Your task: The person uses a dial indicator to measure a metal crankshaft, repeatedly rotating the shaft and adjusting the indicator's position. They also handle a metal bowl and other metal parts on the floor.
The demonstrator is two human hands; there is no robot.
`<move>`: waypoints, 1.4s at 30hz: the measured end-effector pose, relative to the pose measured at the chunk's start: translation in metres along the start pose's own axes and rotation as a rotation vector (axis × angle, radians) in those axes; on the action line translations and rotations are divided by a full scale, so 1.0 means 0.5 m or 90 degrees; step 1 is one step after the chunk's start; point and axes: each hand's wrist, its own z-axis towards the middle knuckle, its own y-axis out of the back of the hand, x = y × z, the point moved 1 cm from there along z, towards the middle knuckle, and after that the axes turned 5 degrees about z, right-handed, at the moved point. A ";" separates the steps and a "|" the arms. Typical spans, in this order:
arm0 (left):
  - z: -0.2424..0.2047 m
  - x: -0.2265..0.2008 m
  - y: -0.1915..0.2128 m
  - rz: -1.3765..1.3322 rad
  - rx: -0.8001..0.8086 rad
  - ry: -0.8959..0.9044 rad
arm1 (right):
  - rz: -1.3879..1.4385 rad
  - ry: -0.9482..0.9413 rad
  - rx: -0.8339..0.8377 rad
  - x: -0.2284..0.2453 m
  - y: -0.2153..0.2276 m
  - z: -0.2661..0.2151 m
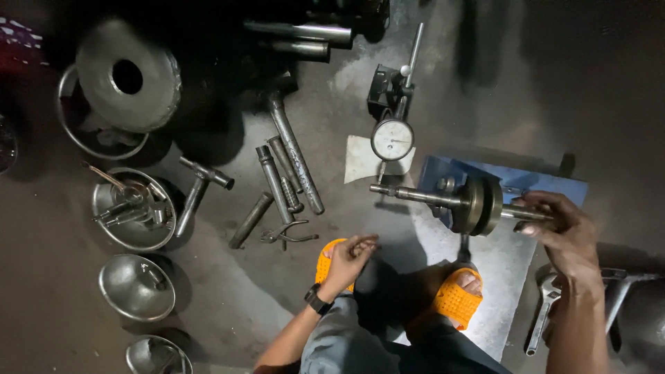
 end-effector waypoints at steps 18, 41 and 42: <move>0.122 -0.120 -0.120 -0.149 -0.023 -0.122 | -0.058 -0.040 -0.080 0.033 -0.015 0.001; 0.005 -0.457 -0.453 -0.386 0.350 -0.302 | 0.205 0.403 0.072 0.022 0.090 -0.225; 0.000 -0.474 -0.481 -0.378 0.367 -0.302 | 0.208 0.412 0.057 0.008 0.110 -0.234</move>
